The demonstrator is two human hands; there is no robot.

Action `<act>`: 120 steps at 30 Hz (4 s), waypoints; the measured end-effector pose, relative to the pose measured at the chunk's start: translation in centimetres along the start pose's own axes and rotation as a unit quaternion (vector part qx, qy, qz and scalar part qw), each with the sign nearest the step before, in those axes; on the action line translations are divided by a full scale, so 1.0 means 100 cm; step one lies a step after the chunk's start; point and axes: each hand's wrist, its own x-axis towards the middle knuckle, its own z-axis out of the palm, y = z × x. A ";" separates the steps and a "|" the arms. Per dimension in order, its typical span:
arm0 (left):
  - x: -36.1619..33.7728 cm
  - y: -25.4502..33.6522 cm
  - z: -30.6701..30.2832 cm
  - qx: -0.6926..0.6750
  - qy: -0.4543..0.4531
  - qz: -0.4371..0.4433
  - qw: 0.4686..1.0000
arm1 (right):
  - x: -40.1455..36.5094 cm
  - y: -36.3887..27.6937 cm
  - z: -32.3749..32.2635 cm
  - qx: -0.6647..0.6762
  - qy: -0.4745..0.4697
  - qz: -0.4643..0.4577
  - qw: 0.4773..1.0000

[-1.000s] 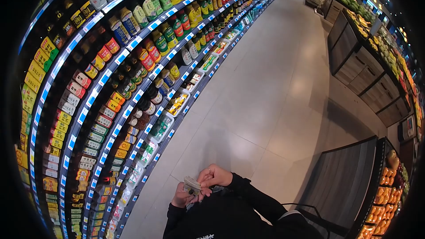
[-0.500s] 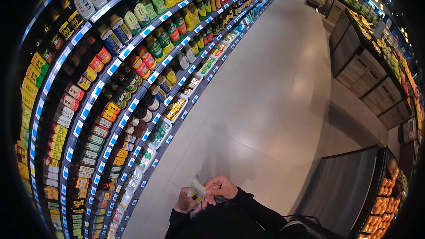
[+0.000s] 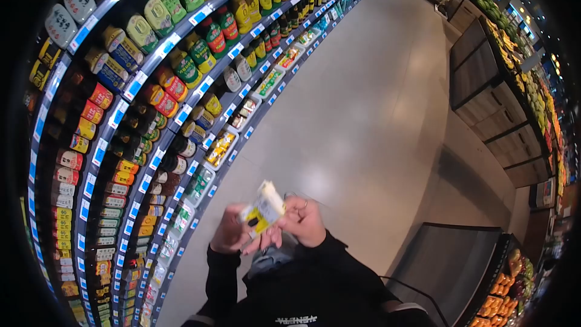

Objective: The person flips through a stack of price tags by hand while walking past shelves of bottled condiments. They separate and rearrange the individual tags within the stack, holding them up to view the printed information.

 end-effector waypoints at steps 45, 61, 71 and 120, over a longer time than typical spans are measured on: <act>0.435 0.079 -0.054 -0.092 0.262 -0.023 0.960 | 0.355 -0.181 -0.258 0.179 -0.050 0.195 0.963; 0.426 0.075 -0.039 -0.084 0.323 0.013 0.943 | 0.353 -0.187 -0.241 0.142 -0.037 0.178 0.973; 0.431 0.069 -0.028 -0.082 0.330 0.020 0.940 | 0.343 -0.197 -0.236 0.088 0.018 0.152 0.984; 0.246 -0.010 0.031 -0.224 0.409 0.279 0.839 | 0.251 -0.125 -0.153 0.204 -0.180 0.456 0.848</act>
